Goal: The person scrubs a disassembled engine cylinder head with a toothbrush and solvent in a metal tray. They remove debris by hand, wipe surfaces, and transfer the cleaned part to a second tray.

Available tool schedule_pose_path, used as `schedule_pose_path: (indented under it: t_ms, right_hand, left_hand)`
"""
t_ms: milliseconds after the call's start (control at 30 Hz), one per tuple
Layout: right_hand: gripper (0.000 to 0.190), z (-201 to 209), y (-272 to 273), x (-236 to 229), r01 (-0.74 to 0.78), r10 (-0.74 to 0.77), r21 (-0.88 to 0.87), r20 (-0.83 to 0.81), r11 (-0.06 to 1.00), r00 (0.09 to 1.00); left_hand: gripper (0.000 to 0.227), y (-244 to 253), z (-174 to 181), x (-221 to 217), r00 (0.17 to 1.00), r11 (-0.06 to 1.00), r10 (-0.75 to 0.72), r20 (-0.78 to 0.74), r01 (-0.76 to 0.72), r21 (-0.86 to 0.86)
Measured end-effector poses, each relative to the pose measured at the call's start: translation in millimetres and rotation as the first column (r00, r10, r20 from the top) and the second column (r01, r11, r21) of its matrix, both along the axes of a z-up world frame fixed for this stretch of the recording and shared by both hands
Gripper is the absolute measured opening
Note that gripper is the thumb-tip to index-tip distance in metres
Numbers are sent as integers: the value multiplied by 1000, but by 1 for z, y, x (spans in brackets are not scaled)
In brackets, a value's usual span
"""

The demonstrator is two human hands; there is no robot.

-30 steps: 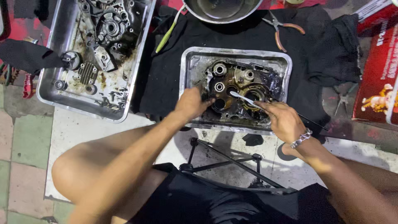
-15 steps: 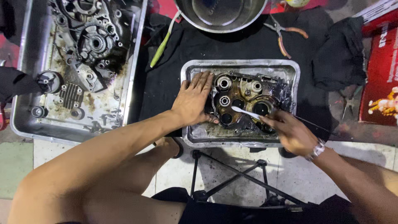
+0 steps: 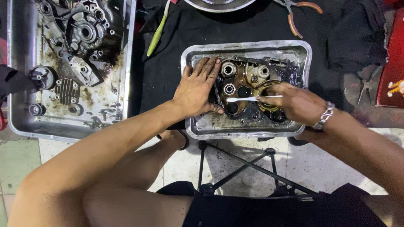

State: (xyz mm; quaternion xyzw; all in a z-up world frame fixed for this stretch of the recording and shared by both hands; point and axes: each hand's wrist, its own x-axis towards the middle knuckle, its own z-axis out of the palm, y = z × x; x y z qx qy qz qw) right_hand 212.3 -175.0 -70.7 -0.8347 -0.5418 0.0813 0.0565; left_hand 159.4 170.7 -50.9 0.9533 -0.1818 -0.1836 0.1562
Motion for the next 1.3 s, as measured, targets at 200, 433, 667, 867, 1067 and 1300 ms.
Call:
schedule_pose_path:
  t_ms: [200, 433, 667, 867, 1067, 1300]
  right_hand:
    - [71, 34, 3, -1, 143, -237, -485, -138, 863, 962]
    - [72, 3, 3, 6, 63, -97, -214, -150, 975, 984]
    - [76, 27, 45, -8, 227, -395, -510, -250, 830, 884]
    - [44, 30, 46, -10, 555, -761, -533, -330, 639, 559]
    - [69, 9, 26, -32, 304, -317, -108, -141, 947, 938]
    - [60, 10, 50, -37, 373, -338, 99, -258, 923, 905]
  left_hand:
    - [141, 2, 0, -2, 1000, 1000, -2, -24, 2, 13]
    - [145, 0, 1, 0, 998, 1000, 17, -56, -17, 0]
    - [144, 0, 1, 1, 1000, 1000, 3, -29, -3, -2]
    - [145, 2, 0, -1, 1000, 1000, 7, -15, -7, -12]
    - [143, 1, -5, -2, 1000, 1000, -9, 14, 9, -11]
    - [142, 2, -5, -1, 1000, 1000, -2, 6, 2, -7]
